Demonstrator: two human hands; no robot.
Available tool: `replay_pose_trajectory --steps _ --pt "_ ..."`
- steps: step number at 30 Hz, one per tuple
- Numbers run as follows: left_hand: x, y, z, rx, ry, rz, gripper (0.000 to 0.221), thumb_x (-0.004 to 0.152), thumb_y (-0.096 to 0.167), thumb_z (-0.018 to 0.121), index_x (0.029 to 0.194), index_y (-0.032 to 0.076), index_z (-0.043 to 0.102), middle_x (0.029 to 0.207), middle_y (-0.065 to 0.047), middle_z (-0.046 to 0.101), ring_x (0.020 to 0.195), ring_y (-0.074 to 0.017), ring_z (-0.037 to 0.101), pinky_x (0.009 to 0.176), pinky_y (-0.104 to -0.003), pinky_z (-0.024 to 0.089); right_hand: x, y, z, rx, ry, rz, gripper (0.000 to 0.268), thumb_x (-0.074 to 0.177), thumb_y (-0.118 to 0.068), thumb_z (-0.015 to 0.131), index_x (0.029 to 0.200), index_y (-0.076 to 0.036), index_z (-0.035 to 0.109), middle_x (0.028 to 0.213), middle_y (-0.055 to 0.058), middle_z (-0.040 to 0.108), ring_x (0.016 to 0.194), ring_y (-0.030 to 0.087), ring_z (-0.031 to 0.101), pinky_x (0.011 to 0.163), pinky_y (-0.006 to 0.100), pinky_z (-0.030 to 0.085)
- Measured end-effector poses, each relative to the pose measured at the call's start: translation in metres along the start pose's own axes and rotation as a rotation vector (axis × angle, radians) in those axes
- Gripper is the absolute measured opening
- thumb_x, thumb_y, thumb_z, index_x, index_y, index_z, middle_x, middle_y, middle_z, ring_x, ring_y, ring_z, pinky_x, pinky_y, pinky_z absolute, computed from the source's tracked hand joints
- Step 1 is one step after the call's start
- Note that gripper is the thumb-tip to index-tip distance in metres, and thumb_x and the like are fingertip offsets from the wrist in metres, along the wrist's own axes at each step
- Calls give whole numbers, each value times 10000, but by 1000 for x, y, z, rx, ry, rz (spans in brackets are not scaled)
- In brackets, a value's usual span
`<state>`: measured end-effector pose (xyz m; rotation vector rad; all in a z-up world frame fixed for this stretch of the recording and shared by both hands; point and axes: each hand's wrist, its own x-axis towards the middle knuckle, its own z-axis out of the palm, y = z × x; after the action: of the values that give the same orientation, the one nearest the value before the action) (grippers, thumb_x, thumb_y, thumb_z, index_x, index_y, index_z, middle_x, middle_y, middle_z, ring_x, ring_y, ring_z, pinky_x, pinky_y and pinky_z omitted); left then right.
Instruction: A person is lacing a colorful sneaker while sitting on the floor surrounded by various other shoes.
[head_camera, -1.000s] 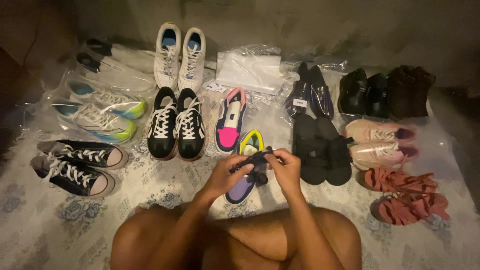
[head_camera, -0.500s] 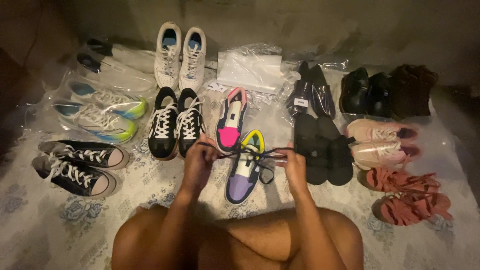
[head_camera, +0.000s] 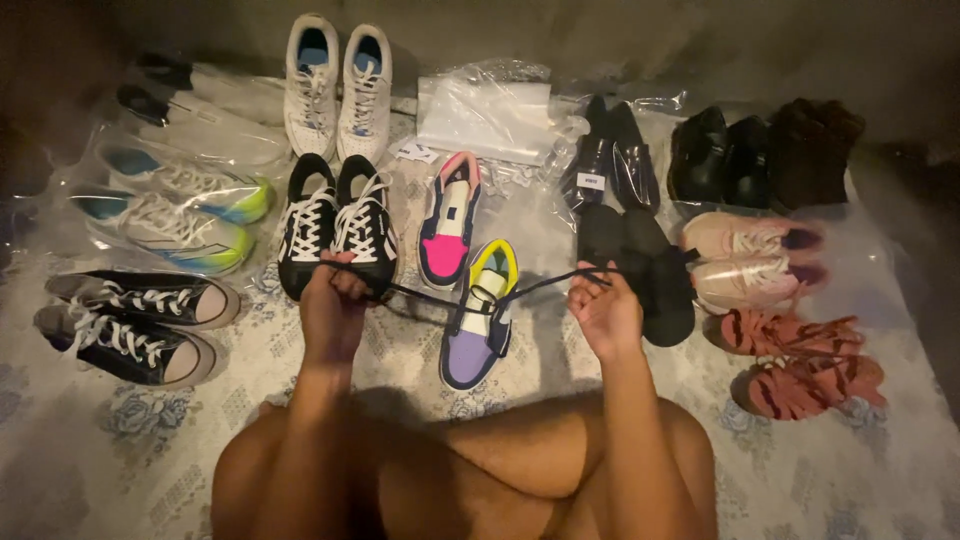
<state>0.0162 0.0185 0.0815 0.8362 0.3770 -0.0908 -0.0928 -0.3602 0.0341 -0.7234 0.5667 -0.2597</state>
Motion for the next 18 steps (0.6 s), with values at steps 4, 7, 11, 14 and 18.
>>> replay_pose_trajectory --steps 4,7,11,14,18 --pt "21 -1 -19 -147 89 21 380 1066 383 442 933 90 644 590 63 279 500 -133 348 540 -307 386 1 -14 -8 276 26 -49 460 927 -429 644 1141 -25 696 961 199 749 769 318 683 686 407 547" --pt "44 -1 -44 -136 153 79 351 1061 391 451 997 122 668 598 47 377 513 -131 420 551 -288 413 -1 -28 -14 269 23 -120 400 909 -351 672 1149 -31 687 989 190 747 779 326 694 691 412 547" --pt "32 2 -36 -11 221 153 272 946 180 569 1184 61 627 624 -19 461 524 -171 500 535 -384 553 -13 -32 -3 188 -8 -165 370 908 -268 676 1186 -23 686 1019 190 752 786 312 723 719 409 574" --pt "8 2 -20 266 165 205 506 897 56 641 1368 46 455 869 -50 635 665 -105 662 632 -249 588 -20 -24 8 3 3 -245 334 1016 -169 519 1286 -30 656 1167 195 728 862 291 709 763 381 539" --pt "17 -24 -26 1385 -11 167 879 664 235 838 1436 83 447 1325 -229 593 1250 -422 590 1069 -554 444 -13 -6 4 -819 133 -342 926 833 -136 680 1615 -110 183 1293 280 600 1096 405 645 837 487 554"
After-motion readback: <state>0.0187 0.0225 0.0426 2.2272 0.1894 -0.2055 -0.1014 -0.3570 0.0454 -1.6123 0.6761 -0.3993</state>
